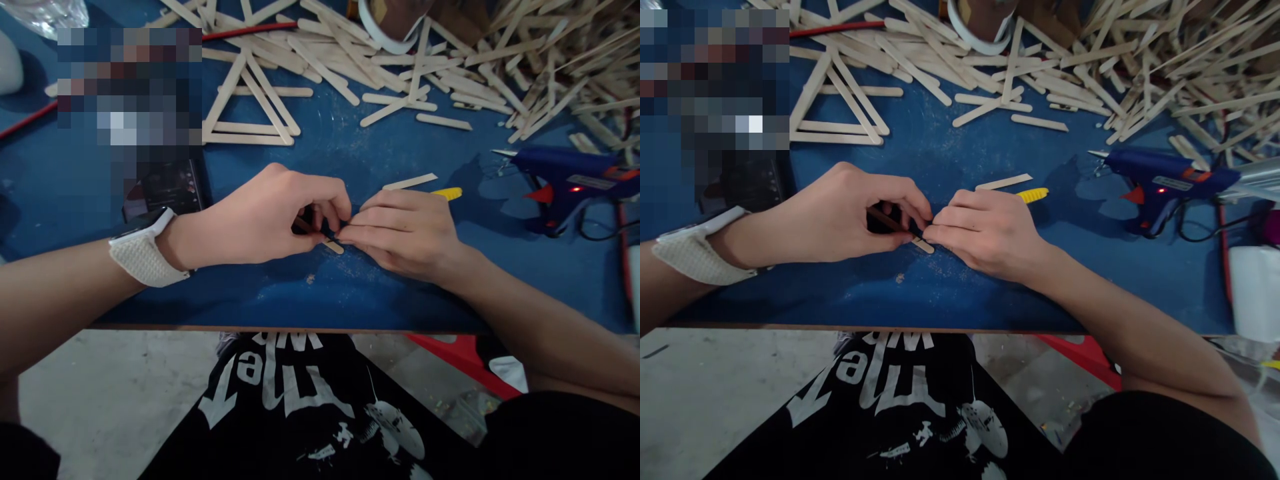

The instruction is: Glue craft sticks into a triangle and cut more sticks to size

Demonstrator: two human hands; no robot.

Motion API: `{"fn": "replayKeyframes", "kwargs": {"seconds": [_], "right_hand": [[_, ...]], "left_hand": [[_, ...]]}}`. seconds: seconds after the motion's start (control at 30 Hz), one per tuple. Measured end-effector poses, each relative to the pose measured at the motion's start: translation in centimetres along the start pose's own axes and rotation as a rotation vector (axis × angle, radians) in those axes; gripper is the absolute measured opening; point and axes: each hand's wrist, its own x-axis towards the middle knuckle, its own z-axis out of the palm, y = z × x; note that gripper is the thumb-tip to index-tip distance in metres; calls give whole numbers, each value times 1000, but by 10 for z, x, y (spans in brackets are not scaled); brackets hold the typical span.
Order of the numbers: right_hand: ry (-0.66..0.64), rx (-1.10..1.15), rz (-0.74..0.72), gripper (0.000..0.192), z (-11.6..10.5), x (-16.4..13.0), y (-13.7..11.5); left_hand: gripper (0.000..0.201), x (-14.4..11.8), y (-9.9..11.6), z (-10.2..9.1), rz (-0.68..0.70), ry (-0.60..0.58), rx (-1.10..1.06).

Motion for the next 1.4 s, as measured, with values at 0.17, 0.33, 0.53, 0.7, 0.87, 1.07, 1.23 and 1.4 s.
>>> {"fn": "replayKeyframes", "kwargs": {"seconds": [0.17,0.33,0.53,0.7,0.87,1.07,1.23,1.4], "right_hand": [[-26,37,-27,19,-8,1,6],[3,63,-44,19,-10,2,10],[5,19,-34,14,-8,1,9],[45,45,-31,12,-9,2,8],[30,35,-40,15,-8,7,3],[-81,-29,-46,22,-16,6,1],[-160,-48,-20,26,-17,5,3],[-99,-46,-42,21,-13,8,1]], "left_hand": [[32,0,-2,-1,5,-14,6],[30,0,-3,1,22,-7,4],[29,1,-3,1,18,-5,1],[31,0,-4,1,12,-14,9],[33,0,-3,0,4,-18,16],[31,0,-3,1,15,-8,-3],[29,0,-4,1,13,-4,-19],[29,0,-2,0,-3,-16,-25]]}}
